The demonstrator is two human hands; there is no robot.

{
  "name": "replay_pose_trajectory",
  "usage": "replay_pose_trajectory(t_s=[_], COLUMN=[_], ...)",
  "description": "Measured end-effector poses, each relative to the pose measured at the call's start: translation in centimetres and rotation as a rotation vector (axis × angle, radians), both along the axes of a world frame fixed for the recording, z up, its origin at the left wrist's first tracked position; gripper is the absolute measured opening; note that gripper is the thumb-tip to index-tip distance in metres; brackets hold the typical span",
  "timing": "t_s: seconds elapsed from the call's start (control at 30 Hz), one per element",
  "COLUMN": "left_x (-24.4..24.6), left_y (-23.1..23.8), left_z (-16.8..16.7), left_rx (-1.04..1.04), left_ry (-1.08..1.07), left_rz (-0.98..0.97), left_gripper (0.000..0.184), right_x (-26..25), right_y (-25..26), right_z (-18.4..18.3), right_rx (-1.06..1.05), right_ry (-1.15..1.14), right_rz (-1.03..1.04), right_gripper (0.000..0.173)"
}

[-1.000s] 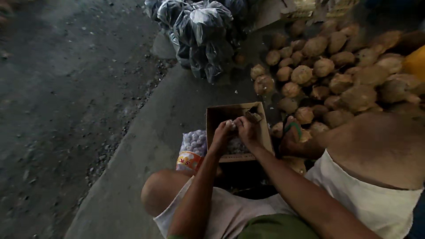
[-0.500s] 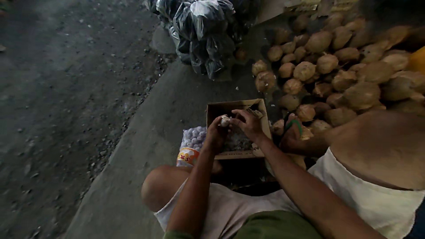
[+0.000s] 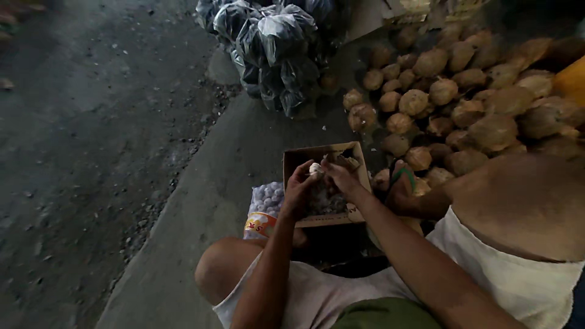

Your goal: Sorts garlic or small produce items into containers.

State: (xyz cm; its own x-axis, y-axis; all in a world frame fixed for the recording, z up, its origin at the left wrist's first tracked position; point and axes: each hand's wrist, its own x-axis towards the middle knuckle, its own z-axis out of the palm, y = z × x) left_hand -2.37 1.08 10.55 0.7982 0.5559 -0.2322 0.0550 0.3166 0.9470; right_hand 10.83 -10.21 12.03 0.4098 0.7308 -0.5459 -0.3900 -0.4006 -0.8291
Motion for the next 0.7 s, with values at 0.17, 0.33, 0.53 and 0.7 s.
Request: replay_pose_trajectory(t_s=[0.17, 0.33, 0.53, 0.7], left_x=[-0.1, -0.1, 0.1, 0.3], left_y=[0.3, -0.2, -0.9, -1.1], left_z=[-0.1, 0.4, 0.3, 0.1], left_rx=[0.027, 0.104, 0.111, 0.159], left_ry=[-0.101, -0.102, -0.140, -0.124], left_rz=[-0.052, -0.067, -0.014, 0.008], left_gripper=[0.048, 0.045, 0.043, 0.044], right_x=[0.3, 0.3, 0.3, -0.3], right_y=[0.1, -0.1, -0.2, -0.3], right_z=[1.0, 1.3, -0.3, 0.1], right_rx=[0.131, 0.100, 0.174, 0.174], right_ry=[0.088, -0.038, -0.050, -0.134], right_rz=[-0.093, -0.106, -0.181, -0.165], right_gripper=[0.021, 0.034, 0.023, 0.026])
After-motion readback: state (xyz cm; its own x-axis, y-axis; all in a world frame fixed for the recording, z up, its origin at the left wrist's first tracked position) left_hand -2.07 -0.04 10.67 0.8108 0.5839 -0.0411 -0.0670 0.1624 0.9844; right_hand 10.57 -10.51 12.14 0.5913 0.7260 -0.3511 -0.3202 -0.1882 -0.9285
